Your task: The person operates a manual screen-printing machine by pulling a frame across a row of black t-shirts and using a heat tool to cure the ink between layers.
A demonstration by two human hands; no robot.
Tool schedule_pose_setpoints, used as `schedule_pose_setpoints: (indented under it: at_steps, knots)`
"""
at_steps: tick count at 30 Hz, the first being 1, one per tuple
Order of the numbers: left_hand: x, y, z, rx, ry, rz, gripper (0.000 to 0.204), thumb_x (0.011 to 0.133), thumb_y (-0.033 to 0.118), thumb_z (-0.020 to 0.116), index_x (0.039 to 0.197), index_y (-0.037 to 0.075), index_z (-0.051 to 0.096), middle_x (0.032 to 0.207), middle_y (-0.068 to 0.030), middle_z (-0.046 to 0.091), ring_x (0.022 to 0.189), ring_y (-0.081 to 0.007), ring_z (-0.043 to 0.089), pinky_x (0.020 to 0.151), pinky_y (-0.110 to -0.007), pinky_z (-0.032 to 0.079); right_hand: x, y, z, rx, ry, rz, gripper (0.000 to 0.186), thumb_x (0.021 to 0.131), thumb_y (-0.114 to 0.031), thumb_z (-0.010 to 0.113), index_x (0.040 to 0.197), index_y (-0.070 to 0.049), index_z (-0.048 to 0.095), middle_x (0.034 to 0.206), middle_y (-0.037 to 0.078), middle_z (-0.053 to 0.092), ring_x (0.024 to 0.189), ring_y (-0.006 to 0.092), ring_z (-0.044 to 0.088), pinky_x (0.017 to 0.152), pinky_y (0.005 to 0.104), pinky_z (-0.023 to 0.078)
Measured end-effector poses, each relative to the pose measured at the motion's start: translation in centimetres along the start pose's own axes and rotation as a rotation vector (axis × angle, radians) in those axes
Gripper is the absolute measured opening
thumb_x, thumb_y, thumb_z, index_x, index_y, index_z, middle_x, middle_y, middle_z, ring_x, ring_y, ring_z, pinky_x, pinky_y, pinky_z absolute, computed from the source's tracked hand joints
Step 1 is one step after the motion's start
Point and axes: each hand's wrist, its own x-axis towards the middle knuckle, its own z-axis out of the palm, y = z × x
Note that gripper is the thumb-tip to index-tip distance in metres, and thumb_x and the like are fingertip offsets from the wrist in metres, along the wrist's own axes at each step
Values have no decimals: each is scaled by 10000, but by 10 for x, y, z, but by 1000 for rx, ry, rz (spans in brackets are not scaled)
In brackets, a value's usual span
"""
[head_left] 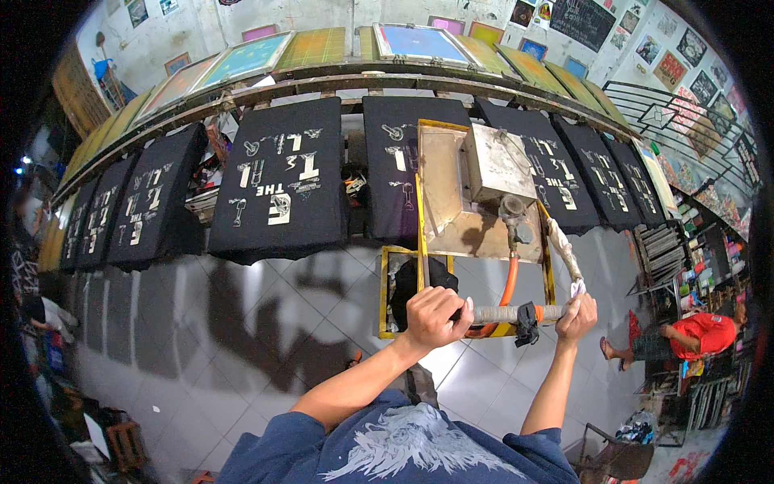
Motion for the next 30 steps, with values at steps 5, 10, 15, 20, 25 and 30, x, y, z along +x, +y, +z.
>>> schedule_pose_setpoints:
  at_steps: [5, 10, 15, 20, 25, 30]
  knots:
    - [-1, -1, -3, -13, 11, 31, 196, 817, 42, 709, 694, 80, 561, 618, -68, 565, 509, -263, 539, 506, -384, 410, -8, 3, 0, 16, 32, -1, 299, 953, -157, 438, 678, -39, 453, 643, 154, 418, 602, 345, 447, 606, 448, 320]
    - [-4, -1, -7, 22, 43, 11, 202, 802, 40, 705, 667, 71, 557, 605, -66, 548, 509, -257, 535, 505, -375, 401, -7, -2, 1, 1, 19, 0, 304, 932, -179, 432, 655, -56, 452, 620, 120, 446, 584, 318, 442, 608, 433, 335]
    - [-4, -1, -4, 34, 47, 6, 206, 804, 38, 702, 664, 71, 554, 605, -65, 556, 513, -254, 547, 504, -379, 403, -5, 0, 5, 23, 40, -16, 304, 926, -176, 430, 646, -58, 445, 619, 120, 448, 586, 326, 446, 613, 431, 332]
    - [-3, -13, 3, 51, 74, 60, 195, 795, 49, 700, 667, 77, 555, 619, -63, 566, 527, -256, 569, 509, -375, 422, -2, 0, 9, 29, 28, 15, 302, 926, -159, 454, 641, -59, 450, 626, 122, 456, 588, 331, 450, 610, 440, 326]
    - [5, -52, -22, 198, 73, 135, 172, 806, 136, 642, 664, 86, 560, 620, -74, 554, 539, -275, 577, 517, -395, 446, 11, -42, 21, -4, -16, 37, 296, 914, -115, 549, 639, -61, 455, 622, 125, 464, 589, 333, 465, 602, 450, 337]
    - [30, -102, -67, 218, 106, 161, 171, 791, 94, 652, 657, 46, 559, 613, -114, 538, 541, -328, 561, 520, -421, 452, 15, -114, 22, 32, -151, 83, 245, 855, -166, 688, 669, -91, 548, 657, 116, 549, 640, 336, 570, 653, 473, 434]
